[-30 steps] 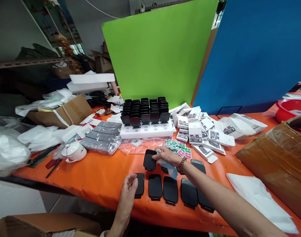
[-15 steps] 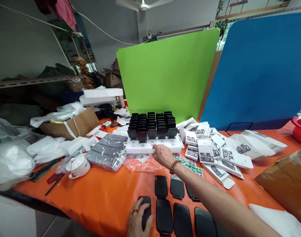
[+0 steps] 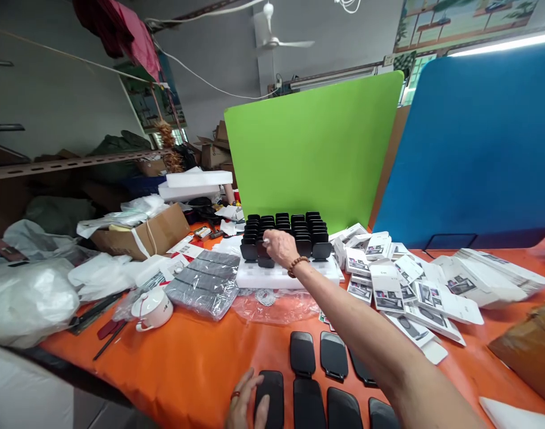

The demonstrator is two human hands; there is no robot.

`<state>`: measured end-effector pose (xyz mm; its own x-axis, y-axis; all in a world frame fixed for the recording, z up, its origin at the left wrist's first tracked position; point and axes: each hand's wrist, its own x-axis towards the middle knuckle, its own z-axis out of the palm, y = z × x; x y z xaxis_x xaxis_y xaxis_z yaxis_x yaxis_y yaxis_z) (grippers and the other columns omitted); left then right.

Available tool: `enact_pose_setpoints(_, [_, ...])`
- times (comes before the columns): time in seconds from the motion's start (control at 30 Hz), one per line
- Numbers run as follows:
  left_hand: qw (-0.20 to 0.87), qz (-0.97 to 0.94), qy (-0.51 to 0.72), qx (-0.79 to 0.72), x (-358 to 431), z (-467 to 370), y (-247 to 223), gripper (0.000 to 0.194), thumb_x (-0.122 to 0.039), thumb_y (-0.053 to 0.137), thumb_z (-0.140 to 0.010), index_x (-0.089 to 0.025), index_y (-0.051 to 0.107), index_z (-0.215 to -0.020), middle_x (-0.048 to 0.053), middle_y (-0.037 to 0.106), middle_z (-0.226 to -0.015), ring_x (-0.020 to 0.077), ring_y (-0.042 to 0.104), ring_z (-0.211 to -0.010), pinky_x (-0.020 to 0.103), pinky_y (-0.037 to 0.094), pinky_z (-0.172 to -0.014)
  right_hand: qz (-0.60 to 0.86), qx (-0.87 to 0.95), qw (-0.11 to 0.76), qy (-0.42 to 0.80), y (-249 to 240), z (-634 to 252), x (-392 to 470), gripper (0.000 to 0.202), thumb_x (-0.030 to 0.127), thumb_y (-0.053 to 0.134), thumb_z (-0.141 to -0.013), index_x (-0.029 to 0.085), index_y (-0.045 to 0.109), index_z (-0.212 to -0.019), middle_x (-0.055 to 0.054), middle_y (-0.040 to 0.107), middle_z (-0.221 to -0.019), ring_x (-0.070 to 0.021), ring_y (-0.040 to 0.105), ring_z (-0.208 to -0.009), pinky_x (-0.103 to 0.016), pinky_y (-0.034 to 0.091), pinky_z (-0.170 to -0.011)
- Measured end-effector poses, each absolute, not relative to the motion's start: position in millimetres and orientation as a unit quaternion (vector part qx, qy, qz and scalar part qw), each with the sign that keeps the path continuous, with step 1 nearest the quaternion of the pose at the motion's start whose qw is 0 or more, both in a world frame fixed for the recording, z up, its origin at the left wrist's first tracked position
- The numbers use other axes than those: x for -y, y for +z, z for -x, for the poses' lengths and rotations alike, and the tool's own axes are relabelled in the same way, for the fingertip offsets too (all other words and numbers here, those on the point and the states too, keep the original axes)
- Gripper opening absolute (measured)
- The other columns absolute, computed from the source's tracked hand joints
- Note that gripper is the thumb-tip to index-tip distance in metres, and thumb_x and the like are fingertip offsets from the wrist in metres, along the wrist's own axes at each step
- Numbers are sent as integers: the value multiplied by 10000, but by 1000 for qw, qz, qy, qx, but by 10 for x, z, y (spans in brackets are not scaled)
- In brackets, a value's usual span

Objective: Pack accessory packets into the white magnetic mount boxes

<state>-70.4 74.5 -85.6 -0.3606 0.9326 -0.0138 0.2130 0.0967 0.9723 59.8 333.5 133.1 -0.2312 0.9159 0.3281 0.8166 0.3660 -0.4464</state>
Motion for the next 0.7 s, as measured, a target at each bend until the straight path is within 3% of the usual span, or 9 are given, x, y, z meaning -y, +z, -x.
enact_pose_setpoints(0.1, [438, -324, 564, -621, -810, 777, -529, 415, -404, 761, -684, -197, 689, -1036, 141, 622, -1226, 327, 481, -1239, 399, 289, -1104, 530, 778, 308, 137, 1534, -837, -3133, 188, 318, 555, -853, 186, 662, -934, -37, 680, -840, -155, 582, -721, -242, 389, -624])
enact_pose_setpoints(0.17, [520, -241, 595, -563, -846, 787, -250, 469, -506, 704, -729, -192, 657, -1074, 121, 621, -1229, 289, 505, -1219, 366, 344, -1065, 481, 770, 321, 268, 1556, -974, -2926, 193, 351, 621, -784, 169, 650, -842, 3, 626, -705, -118, 520, -601, -226, 366, -565])
enact_pose_setpoints(0.23, [619, -147, 608, -475, -858, 756, 22, 548, -625, 630, -736, -153, 656, -1014, 141, 673, -1088, 301, 600, -1079, 402, 449, -949, 427, 727, 316, 435, 1448, -1059, -2686, 218, 349, 692, -690, 152, 625, -753, 29, 567, -621, -99, 466, -548, -224, 348, -542])
enact_pose_setpoints(0.37, [776, -61, 524, -345, -791, 608, 358, 488, -556, 566, -827, -135, 628, -1066, 144, 704, -1021, 320, 678, -909, 459, 514, -805, 401, 663, 247, 582, 1023, -1092, -2246, 212, 314, 722, -635, 149, 608, -706, 38, 544, -606, -98, 451, -559, -226, 345, -548])
enact_pose_setpoints(0.43, [793, -39, 497, -351, -738, 524, 394, 425, -473, 566, -857, -96, 637, -1040, 156, 712, -990, 308, 697, -823, 421, 529, -733, 422, 673, 229, 563, 840, -1069, -2053, 169, 299, 686, -680, 156, 598, -696, 31, 539, -610, -109, 458, -566, -231, 352, -543])
enact_pose_setpoints(0.53, [784, -18, 497, -372, -686, 427, 337, 357, -361, 553, -887, -42, 649, -1016, 161, 716, -941, 252, 692, -735, 350, 529, -678, 477, 721, 308, 398, 673, -983, -1678, 111, 279, 593, -788, 168, 598, -781, -15, 572, -708, -150, 505, -645, -263, 400, -603])
enact_pose_setpoints(0.6, [768, 11, 520, -374, -679, 385, 268, 288, -315, 525, -909, -75, 657, -999, 126, 715, -901, 214, 676, -734, 329, 529, -693, 458, 754, 380, 278, 587, -874, -1340, 133, 268, 511, -867, 182, 595, -923, -58, 605, -855, -179, 541, -752, -296, 433, -689])
enact_pose_setpoints(0.7, [747, 43, 543, -380, -683, 330, 181, 223, -306, 508, -924, -165, 648, -1024, 78, 693, -954, 184, 649, -820, 333, 532, -762, 358, 824, 388, 207, 413, -670, -881, 168, 262, 470, -905, 228, 593, -1014, -68, 647, -978, -216, 558, -905, -345, 450, -810])
